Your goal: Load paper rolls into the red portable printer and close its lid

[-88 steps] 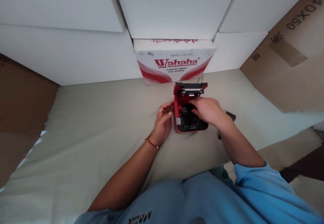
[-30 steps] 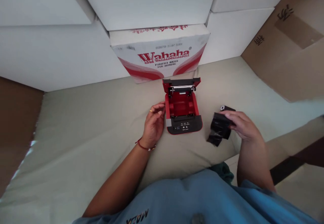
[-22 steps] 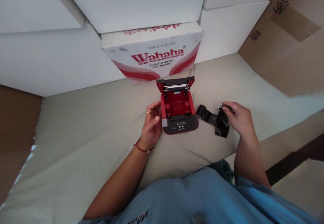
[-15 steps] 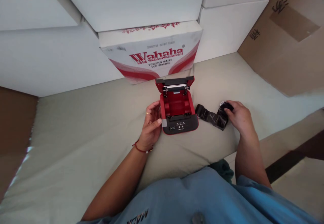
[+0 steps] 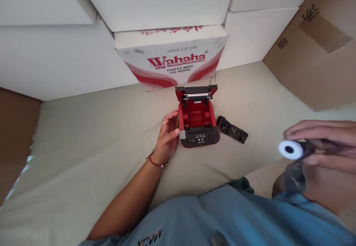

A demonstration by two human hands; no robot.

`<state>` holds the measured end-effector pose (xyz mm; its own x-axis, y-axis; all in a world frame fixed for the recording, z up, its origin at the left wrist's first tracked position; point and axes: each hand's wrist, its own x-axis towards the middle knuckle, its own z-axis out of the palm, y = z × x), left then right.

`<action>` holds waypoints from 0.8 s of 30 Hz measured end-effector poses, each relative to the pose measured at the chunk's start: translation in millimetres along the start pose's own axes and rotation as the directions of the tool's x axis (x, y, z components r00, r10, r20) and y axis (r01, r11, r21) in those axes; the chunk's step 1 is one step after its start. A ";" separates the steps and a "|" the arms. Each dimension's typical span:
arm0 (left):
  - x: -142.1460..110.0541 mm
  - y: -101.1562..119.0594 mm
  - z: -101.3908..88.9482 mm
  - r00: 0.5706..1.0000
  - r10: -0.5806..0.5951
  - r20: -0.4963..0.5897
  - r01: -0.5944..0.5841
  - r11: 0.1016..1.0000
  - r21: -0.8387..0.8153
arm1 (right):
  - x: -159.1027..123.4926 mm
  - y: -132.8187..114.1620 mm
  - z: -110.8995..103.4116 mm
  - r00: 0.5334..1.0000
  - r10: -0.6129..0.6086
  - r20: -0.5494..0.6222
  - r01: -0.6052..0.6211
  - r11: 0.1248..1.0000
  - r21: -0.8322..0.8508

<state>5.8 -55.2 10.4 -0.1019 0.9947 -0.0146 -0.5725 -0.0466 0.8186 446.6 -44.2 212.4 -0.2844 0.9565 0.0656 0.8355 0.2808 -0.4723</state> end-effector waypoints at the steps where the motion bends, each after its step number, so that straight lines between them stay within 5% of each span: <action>1: 0.2 -0.3 -0.3 1.000 0.002 0.003 -0.002 1.000 0.005 | 11.4 -17.8 11.5 0.999 -0.032 0.014 0.031 0.999 0.016; 7: 0.1 0.6 2.7 1.000 0.026 0.002 -0.026 1.000 -0.004 | 97.5 -120.3 129.8 0.948 -0.265 0.177 0.242 0.960 0.138; 10: -0.2 1.5 4.4 1.000 0.024 0.005 -0.024 1.000 -0.015 | 120.4 -143.6 161.7 0.917 -0.277 0.287 0.272 0.961 0.056; 17: 1.2 0.2 3.9 0.999 0.031 0.006 -0.031 0.999 -0.021 | 139.0 -158.2 181.2 0.914 -0.140 0.380 0.257 0.926 -0.277; 21: 0.5 -3.6 4.0 0.998 0.060 0.022 -0.060 0.998 0.006 | 141.3 -159.2 181.1 0.917 -0.185 0.353 0.278 0.931 -0.234; 24: -6.1 -5.0 4.2 0.986 0.168 0.015 -0.169 0.977 0.128 | 130.9 -148.3 174.1 0.910 -0.321 0.261 0.346 0.937 -0.052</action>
<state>12.7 -60.7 8.8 -0.1847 0.9739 0.1318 -0.4378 -0.2016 0.8762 203.7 25.4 138.0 -0.6502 0.7596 -0.0181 0.7090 0.5979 -0.3740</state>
